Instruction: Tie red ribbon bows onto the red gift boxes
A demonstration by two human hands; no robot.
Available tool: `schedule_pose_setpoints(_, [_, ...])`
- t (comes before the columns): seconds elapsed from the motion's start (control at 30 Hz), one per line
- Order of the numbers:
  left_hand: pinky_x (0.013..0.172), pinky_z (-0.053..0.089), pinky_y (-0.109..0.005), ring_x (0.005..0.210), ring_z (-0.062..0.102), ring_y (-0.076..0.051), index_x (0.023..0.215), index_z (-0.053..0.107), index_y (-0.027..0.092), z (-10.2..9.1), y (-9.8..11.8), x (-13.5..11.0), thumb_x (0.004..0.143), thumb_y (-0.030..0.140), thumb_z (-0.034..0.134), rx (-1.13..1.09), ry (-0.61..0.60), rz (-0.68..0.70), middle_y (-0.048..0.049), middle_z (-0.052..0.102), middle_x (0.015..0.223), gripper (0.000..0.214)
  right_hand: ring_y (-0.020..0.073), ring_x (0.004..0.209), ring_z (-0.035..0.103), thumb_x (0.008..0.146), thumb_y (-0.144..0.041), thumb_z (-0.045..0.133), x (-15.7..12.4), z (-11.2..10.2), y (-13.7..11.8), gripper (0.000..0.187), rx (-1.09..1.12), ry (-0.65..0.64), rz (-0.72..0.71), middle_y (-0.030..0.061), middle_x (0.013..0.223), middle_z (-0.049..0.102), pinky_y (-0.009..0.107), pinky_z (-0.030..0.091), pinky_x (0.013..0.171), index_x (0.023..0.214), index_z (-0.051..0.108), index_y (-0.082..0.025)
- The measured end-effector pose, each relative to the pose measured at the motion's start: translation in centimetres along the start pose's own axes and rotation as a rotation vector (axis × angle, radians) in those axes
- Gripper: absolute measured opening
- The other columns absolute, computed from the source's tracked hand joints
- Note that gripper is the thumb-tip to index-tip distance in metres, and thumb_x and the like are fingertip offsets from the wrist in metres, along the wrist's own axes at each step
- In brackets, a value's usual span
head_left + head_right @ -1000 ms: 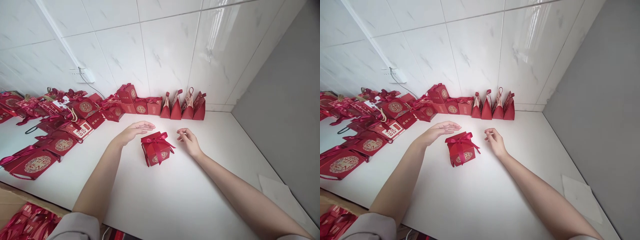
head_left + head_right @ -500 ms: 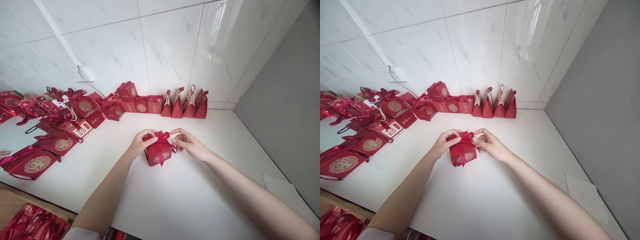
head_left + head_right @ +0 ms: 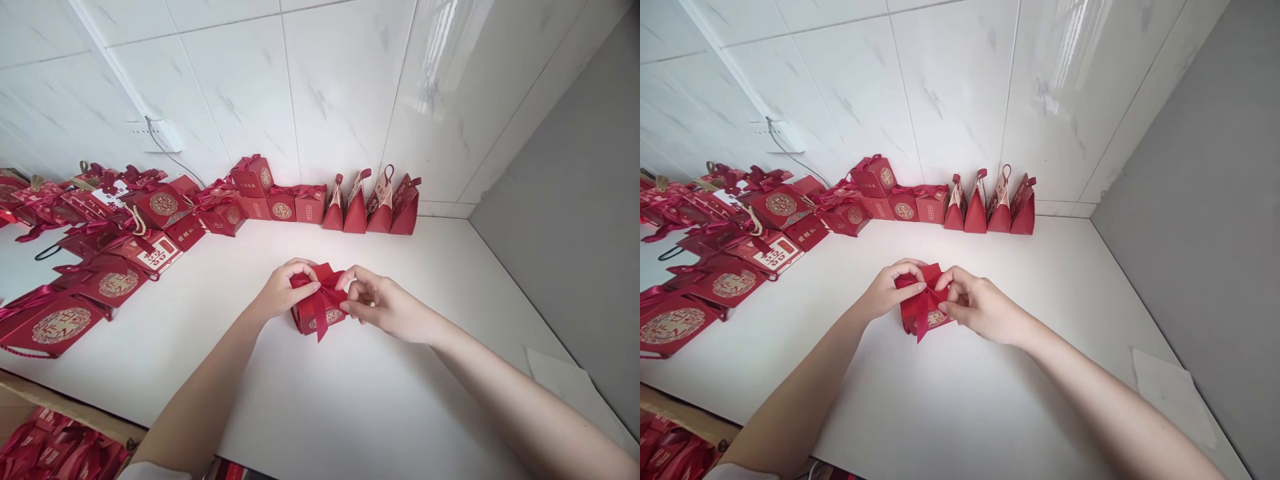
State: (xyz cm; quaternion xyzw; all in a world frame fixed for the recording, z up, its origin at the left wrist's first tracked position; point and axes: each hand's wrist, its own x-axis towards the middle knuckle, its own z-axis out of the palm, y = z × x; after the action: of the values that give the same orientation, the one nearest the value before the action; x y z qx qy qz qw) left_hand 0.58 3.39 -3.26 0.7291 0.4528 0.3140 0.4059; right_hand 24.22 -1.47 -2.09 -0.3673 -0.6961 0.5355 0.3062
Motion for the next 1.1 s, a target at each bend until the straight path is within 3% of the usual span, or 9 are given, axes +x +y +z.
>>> schedule_pose_setpoints(0.17, [0.103,0.043,-0.039,0.114,0.058,-0.024,0.082,0.066,0.021,1.4,0.6,-0.2,0.084,0.032,0.064,0.005,-0.130,0.125,-0.0082,0.060,0.122,0.011,0.0163,0.068,0.066,0.087,-0.015,0.052,-1.5,-0.6,-1.6,0.012,-0.203,-0.382,0.047,0.0001,0.079,0.068,0.027,0.049,0.059,0.089,0.060,-0.024])
schedule_pose_setpoints(0.27, [0.098,0.045,-0.034,0.117,0.056,-0.023,0.093,0.066,0.023,1.6,1.6,-0.7,0.086,0.033,0.062,0.021,-0.152,0.168,-0.0068,0.059,0.125,0.013,0.0165,0.063,0.066,0.091,-0.022,0.052,-2.5,-2.1,-3.0,0.011,-0.250,-0.490,0.096,-0.0006,0.071,0.068,0.028,0.050,0.059,0.095,0.063,-0.024])
schedule_pose_setpoints(0.37, [0.079,0.047,-0.029,0.092,0.060,-0.018,0.082,0.063,0.022,0.5,3.4,-1.7,0.088,0.039,0.058,0.187,0.093,0.155,-0.0040,0.064,0.096,0.018,0.0148,0.059,0.062,0.095,-0.031,0.050,-2.9,-4.0,-4.0,0.015,-0.328,-0.318,0.062,-0.0007,0.071,0.067,0.027,0.048,0.057,0.098,0.064,-0.026])
schedule_pose_setpoints(0.43, [0.061,0.041,-0.027,0.065,0.054,-0.015,0.060,0.057,0.020,-0.5,4.9,-2.9,0.089,0.049,0.054,0.351,0.146,0.051,-0.0017,0.056,0.067,0.041,0.0163,0.068,0.063,0.094,-0.035,0.053,-2.8,-4.9,-4.1,0.016,-0.419,-0.134,-0.002,0.0014,0.081,0.068,0.029,0.048,0.062,0.100,0.064,-0.027])
schedule_pose_setpoints(0.53, [0.048,0.029,-0.028,0.046,0.042,-0.012,0.051,0.059,0.019,-1.3,6.9,-4.8,0.086,0.063,0.049,0.499,-0.198,-0.225,0.0006,0.046,0.047,0.057,0.0215,0.097,0.062,0.090,-0.040,0.060,-2.2,-5.3,-3.4,0.019,-0.486,-0.017,-0.096,0.0052,0.107,0.066,0.036,0.050,0.083,0.103,0.065,-0.027])
schedule_pose_setpoints(0.6, [0.047,0.027,-0.028,0.044,0.043,-0.012,0.053,0.062,0.019,-0.8,7.6,-5.6,0.084,0.068,0.048,0.520,-0.436,-0.305,0.0008,0.050,0.047,0.060,0.0236,0.114,0.055,0.089,-0.041,0.061,-1.6,-5.1,-2.8,0.020,-0.476,-0.051,-0.121,0.0054,0.121,0.060,0.038,0.047,0.093,0.103,0.065,-0.028])
schedule_pose_setpoints(0.67, [0.049,0.029,-0.027,0.048,0.050,-0.012,0.056,0.064,0.019,0.2,7.8,-6.0,0.085,0.068,0.047,0.479,-0.534,-0.290,0.0002,0.058,0.053,0.059,0.0240,0.121,0.051,0.089,-0.041,0.061,-1.2,-4.8,-2.1,0.018,-0.458,-0.098,-0.113,0.0049,0.126,0.057,0.038,0.046,0.095,0.100,0.065,-0.028])
schedule_pose_setpoints(0.93, [0.053,0.035,-0.026,0.057,0.056,-0.015,0.070,0.072,0.020,2.2,4.9,-3.6,0.084,0.067,0.050,0.286,-0.198,-0.356,-0.0005,0.062,0.061,0.053,0.0240,0.118,0.053,0.093,-0.043,0.055,-0.6,-4.9,-0.9,0.021,-0.450,-0.068,-0.021,0.0047,0.132,0.054,0.039,0.044,0.096,0.092,0.065,-0.025])
schedule_pose_setpoints(1.1, [0.064,0.047,-0.025,0.072,0.067,-0.017,0.075,0.072,0.017,2.5,3.7,-2.1,0.086,0.056,0.057,-0.045,-0.194,-0.354,-0.0050,0.073,0.079,0.043,0.0236,0.118,0.054,0.094,-0.046,0.053,-0.4,-5.1,-0.8,0.026,-0.389,-0.060,0.003,0.0051,0.136,0.051,0.039,0.044,0.098,0.091,0.068,-0.025])
